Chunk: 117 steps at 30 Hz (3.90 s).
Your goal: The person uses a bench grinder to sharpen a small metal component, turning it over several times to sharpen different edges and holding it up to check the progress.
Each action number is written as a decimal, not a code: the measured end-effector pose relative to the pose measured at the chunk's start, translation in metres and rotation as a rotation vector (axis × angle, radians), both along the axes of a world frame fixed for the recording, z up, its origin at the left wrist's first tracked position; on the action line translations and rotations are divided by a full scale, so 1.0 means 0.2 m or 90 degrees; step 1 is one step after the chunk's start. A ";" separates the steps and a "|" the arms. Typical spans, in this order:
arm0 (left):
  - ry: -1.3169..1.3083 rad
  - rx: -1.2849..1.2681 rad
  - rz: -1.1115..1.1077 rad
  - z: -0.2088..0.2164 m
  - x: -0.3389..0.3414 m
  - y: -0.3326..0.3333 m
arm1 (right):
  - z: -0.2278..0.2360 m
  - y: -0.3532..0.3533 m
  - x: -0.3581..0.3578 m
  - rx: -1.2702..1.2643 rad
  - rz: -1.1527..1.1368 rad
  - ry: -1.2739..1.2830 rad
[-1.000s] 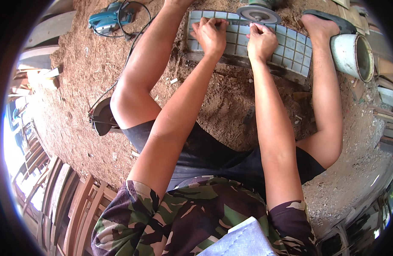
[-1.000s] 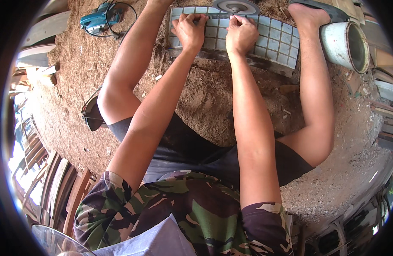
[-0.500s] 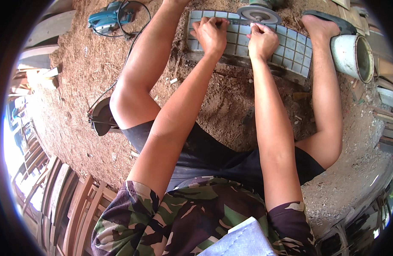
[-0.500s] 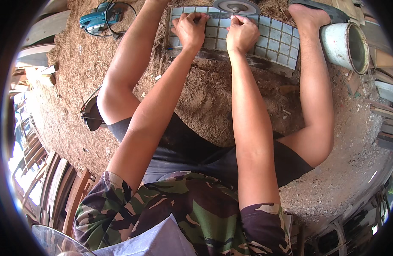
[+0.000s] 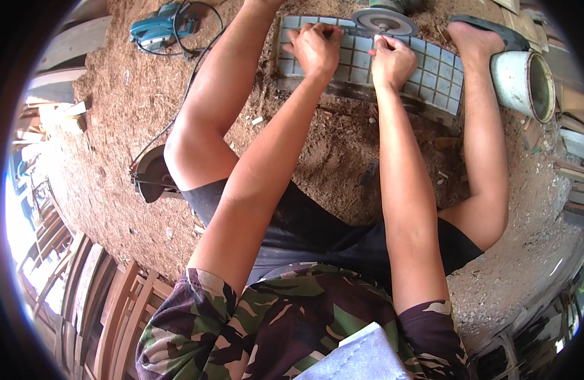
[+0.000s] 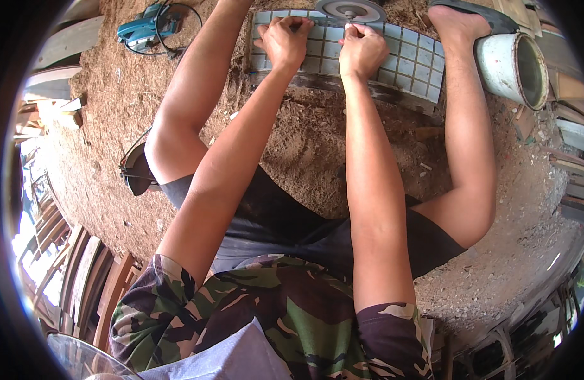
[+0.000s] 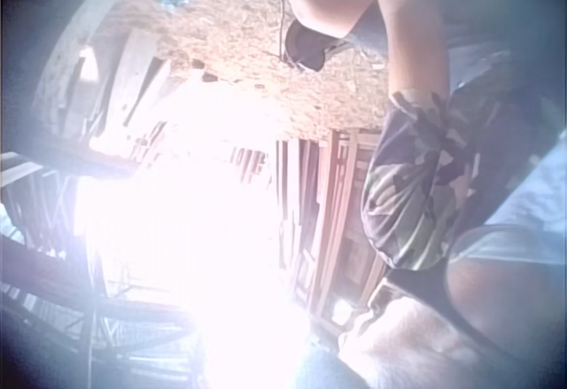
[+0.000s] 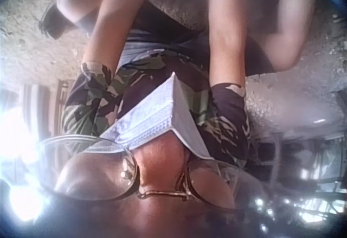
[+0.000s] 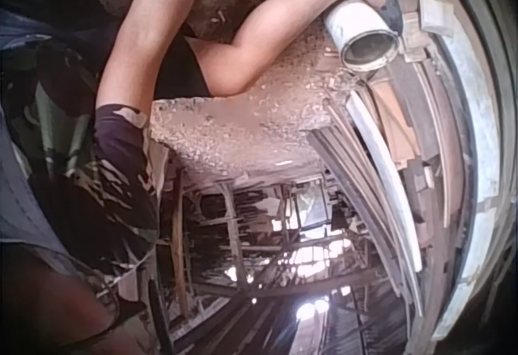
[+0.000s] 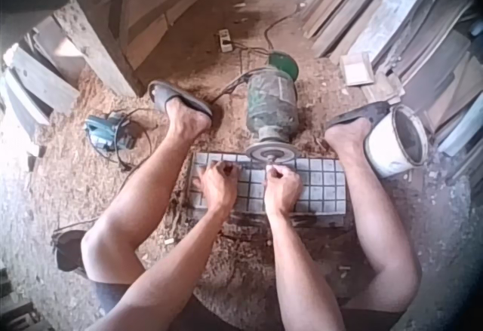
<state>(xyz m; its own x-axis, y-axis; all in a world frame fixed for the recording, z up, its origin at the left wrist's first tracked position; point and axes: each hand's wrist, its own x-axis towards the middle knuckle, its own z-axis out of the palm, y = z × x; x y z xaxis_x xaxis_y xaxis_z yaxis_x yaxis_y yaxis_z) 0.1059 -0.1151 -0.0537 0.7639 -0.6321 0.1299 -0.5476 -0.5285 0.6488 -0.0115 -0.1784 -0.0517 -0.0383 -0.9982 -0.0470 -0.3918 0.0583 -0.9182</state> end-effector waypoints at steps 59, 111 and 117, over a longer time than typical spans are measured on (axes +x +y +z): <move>-0.013 0.022 0.007 -0.06 -0.06 -0.06 | -0.05 -0.06 -0.08 0.029 -0.014 -0.012; -0.004 0.025 0.000 -0.07 -0.11 -0.09 | -0.04 -0.08 -0.13 0.046 -0.039 -0.053; -0.008 0.031 0.005 -0.07 -0.12 -0.10 | -0.04 -0.09 -0.14 0.044 -0.040 -0.044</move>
